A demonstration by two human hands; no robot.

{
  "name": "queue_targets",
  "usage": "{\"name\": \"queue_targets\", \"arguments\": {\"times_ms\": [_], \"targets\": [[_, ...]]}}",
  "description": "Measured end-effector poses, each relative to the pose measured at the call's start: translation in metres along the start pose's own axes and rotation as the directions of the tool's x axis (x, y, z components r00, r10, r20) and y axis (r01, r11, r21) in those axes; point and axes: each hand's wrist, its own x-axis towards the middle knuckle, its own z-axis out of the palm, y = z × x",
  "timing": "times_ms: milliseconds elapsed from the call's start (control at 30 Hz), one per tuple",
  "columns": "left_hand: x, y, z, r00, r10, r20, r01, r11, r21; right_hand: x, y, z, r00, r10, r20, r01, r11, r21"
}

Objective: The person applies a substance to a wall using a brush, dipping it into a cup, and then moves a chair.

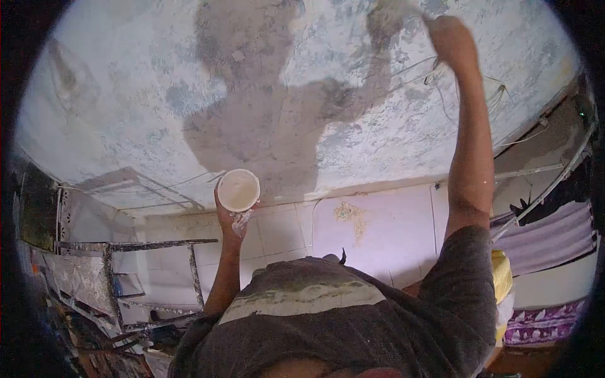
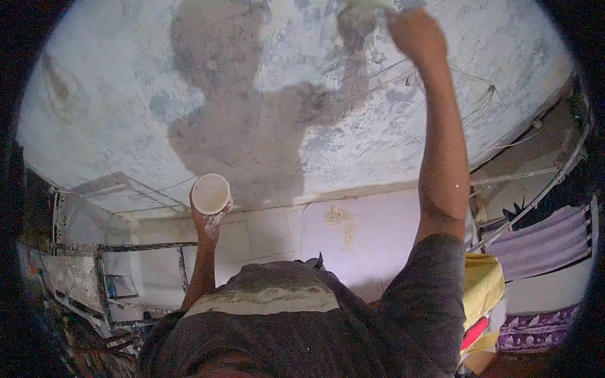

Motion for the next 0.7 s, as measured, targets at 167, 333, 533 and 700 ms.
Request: {"name": "queue_targets", "arguments": {"times_ms": [167, 333, 533, 700], "targets": [[0.002, -0.006, -0.014, 0.999, 0.011, 0.038, -0.017, 0.986, 0.166, 0.008, -0.046, -0.042, 0.947, 0.252, -0.197, -0.222, 0.961, 0.166], [0.001, -0.009, -0.016, 0.988, 0.14, 0.069, -0.155, 0.931, 0.331, -0.066, -0.08, 0.063, 0.903, 0.377, 0.205, -0.41, 0.9, 0.152], [0.002, -0.012, -0.02, 0.998, 0.047, -0.038, -0.038, 0.979, 0.198, -0.203, -0.107, 0.132, 0.772, 0.24, 0.588, -0.427, 0.882, 0.201], [0.007, -0.01, -0.01, 0.997, -0.07, -0.043, 0.07, 0.998, -0.008, -0.225, -0.107, 0.145, 0.577, 0.134, 0.806, -0.349, 0.932, 0.095]]}}
